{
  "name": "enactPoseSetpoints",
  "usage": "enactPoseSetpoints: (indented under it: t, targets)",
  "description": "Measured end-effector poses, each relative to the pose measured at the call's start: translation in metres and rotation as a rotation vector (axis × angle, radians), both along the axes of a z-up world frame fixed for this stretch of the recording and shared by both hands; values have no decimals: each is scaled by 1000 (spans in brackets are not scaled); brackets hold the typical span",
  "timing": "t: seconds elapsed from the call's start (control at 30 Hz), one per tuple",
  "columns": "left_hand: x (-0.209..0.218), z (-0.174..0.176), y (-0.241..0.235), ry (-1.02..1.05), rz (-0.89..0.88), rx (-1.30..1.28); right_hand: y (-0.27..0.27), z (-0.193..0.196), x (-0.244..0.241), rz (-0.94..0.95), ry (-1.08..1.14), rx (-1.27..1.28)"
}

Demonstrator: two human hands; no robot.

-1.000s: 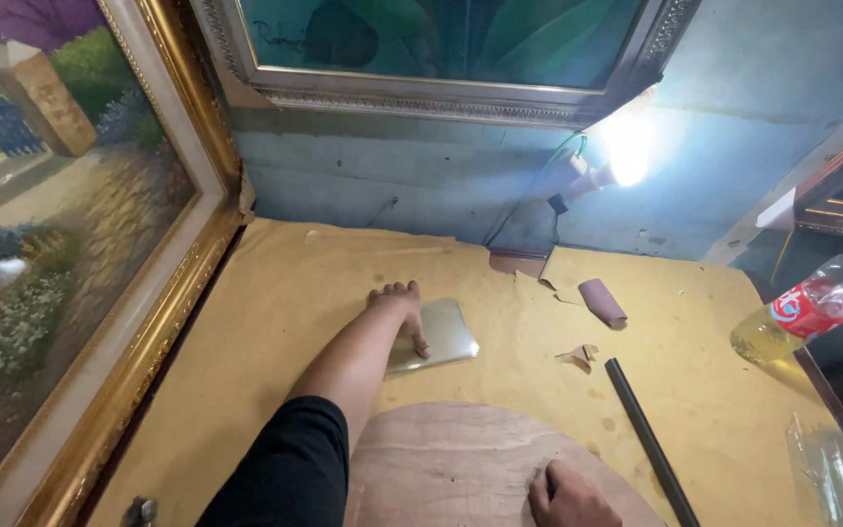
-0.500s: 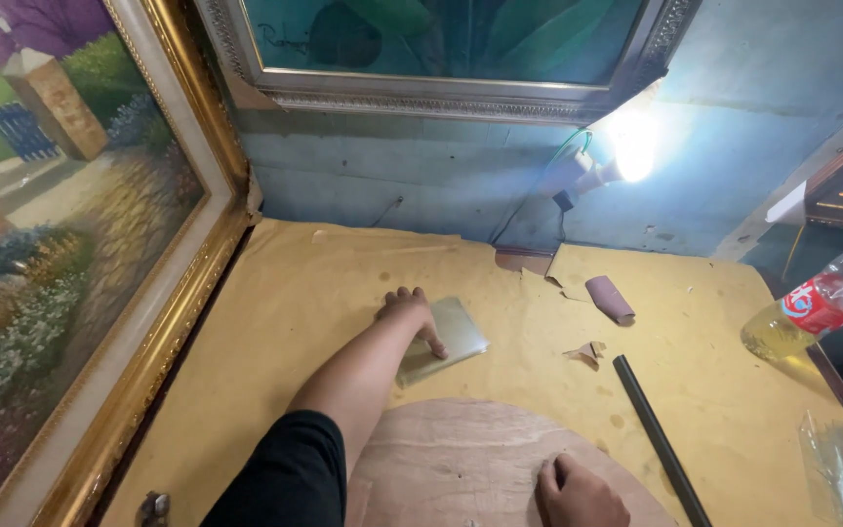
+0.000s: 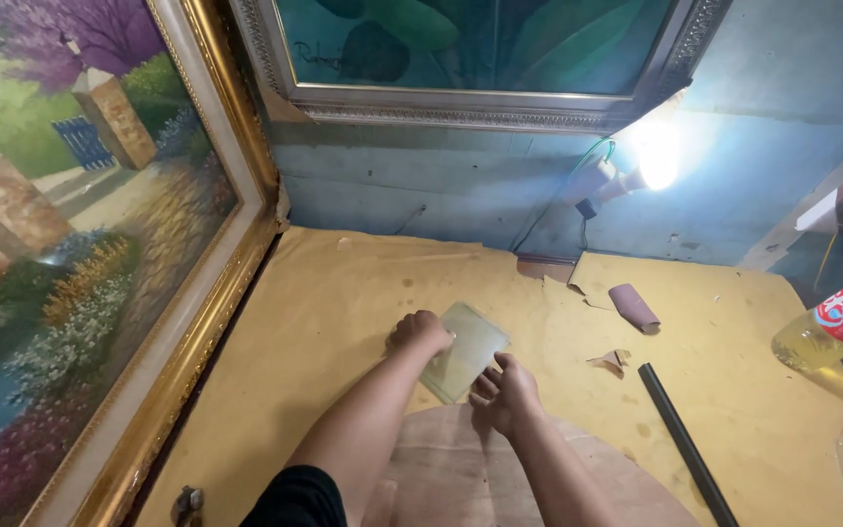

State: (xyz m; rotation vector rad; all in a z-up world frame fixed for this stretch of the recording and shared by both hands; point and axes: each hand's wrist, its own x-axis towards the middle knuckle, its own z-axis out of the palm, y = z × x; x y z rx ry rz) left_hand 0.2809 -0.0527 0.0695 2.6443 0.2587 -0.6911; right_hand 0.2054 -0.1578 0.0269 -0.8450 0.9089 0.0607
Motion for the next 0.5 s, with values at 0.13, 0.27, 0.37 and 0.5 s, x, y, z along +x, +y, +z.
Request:
enactPoseSetpoints:
  t: [0.13, 0.27, 0.37, 0.5]
  targets:
    - [12, -7, 4, 54, 28, 33, -3, -17, 13, -46, -6, 42]
    - [123, -155, -9, 135, -196, -22, -7, -8, 9, 26, -71, 184]
    - [136, -194, 10, 260, -120, -350, -12, -20, 14, 61, -73, 157]
    - [53, -69, 25, 186, 139, -757, -10, -23, 11, 90, -42, 34]
